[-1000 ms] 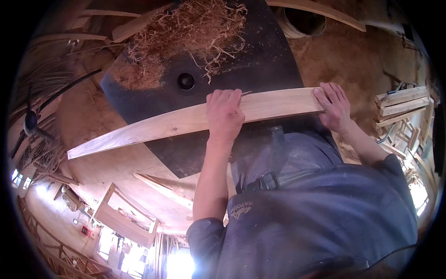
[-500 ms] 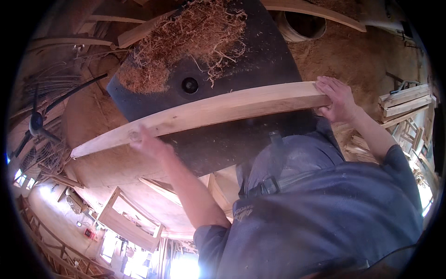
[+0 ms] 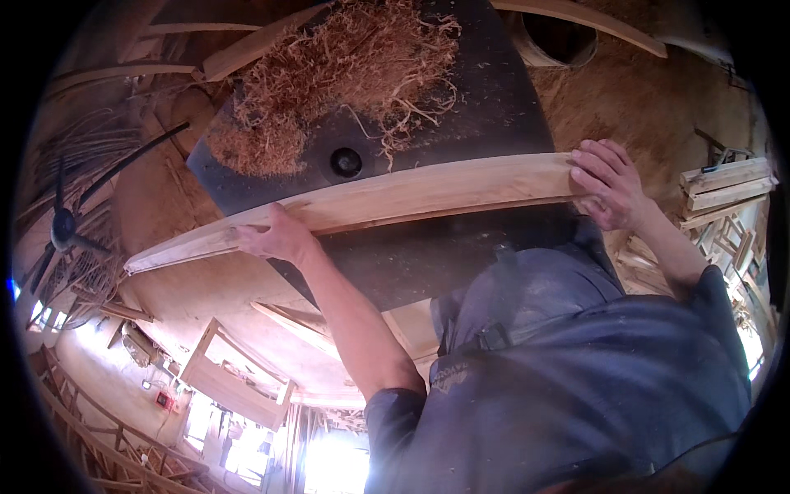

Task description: The person uses a spindle moulder to shape a long wooden plank. They repeatedly feed the plank through the machine, flipping it to work on different edges and faces, while wood shavings accumulate on the table.

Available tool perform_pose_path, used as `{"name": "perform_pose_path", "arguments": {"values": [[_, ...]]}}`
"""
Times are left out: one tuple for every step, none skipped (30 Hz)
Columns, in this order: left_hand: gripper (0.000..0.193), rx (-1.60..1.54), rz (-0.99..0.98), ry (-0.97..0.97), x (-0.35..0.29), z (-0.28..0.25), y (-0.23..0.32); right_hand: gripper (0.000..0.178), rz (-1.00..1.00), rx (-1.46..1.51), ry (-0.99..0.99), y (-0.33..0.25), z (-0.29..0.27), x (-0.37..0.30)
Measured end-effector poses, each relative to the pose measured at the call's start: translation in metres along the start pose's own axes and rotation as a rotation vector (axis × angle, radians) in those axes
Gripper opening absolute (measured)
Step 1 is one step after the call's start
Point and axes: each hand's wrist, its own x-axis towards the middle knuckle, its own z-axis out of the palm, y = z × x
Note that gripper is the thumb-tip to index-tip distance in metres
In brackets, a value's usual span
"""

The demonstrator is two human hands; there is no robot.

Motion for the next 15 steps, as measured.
{"name": "perform_pose_path", "arguments": {"values": [[0.08, -0.048, -0.048, -0.05, 0.005, -0.002, 0.001, 0.073, -0.012, -0.006, 0.007, 0.001, -0.001, 0.005], [0.08, -0.098, -0.096, -0.099, 0.01, -0.002, 0.003, 0.071, -0.02, -0.01, 0.011, 0.002, -0.002, 0.01], [0.078, -0.146, -0.104, -0.11, 0.016, -0.001, 0.005, 0.069, -0.027, -0.015, 0.015, 0.003, -0.003, 0.015], [0.076, -0.195, -0.113, -0.122, 0.023, 0.001, 0.005, 0.067, -0.034, -0.02, 0.02, 0.003, -0.003, 0.021], [0.073, -0.241, -0.124, -0.132, 0.028, 0.002, 0.006, 0.066, -0.037, -0.018, 0.014, 0.004, -0.005, 0.028], [0.071, -0.228, -0.137, -0.089, 0.03, 0.004, 0.008, 0.064, -0.039, -0.015, 0.009, 0.005, -0.006, 0.034], [0.069, -0.215, -0.15, -0.047, 0.032, 0.007, 0.01, 0.063, -0.041, -0.013, 0.004, 0.005, -0.006, 0.039], [0.068, -0.207, -0.162, -0.005, 0.034, 0.009, 0.012, 0.064, -0.047, 0.001, 0.011, 0.005, -0.005, 0.041], [0.07, -0.274, -0.195, -0.02, 0.036, 0.009, 0.015, 0.064, -0.053, 0.015, 0.018, 0.004, -0.004, 0.042], [0.072, -0.34, -0.227, -0.035, 0.037, 0.006, 0.016, 0.065, -0.059, 0.03, 0.025, 0.004, -0.003, 0.044], [0.074, -0.406, -0.26, -0.052, 0.037, 0.005, 0.016, 0.065, -0.058, 0.042, 0.028, 0.003, -0.002, 0.046], [0.074, -0.41, -0.282, -0.019, 0.039, 0.007, 0.011, 0.065, -0.057, 0.055, 0.031, 0.002, -0.001, 0.05], [0.075, -0.414, -0.304, 0.014, 0.044, 0.009, 0.004, 0.065, -0.057, 0.069, 0.035, 0.001, 0.0, 0.054], [0.075, -0.418, -0.323, 0.045, 0.046, 0.009, 0.008, 0.063, -0.055, 0.078, 0.03, -0.001, 0.001, 0.059], [0.075, -0.438, -0.401, 0.071, 0.046, 0.008, 0.01, 0.062, -0.055, 0.088, 0.026, -0.003, 0.002, 0.065]]}}
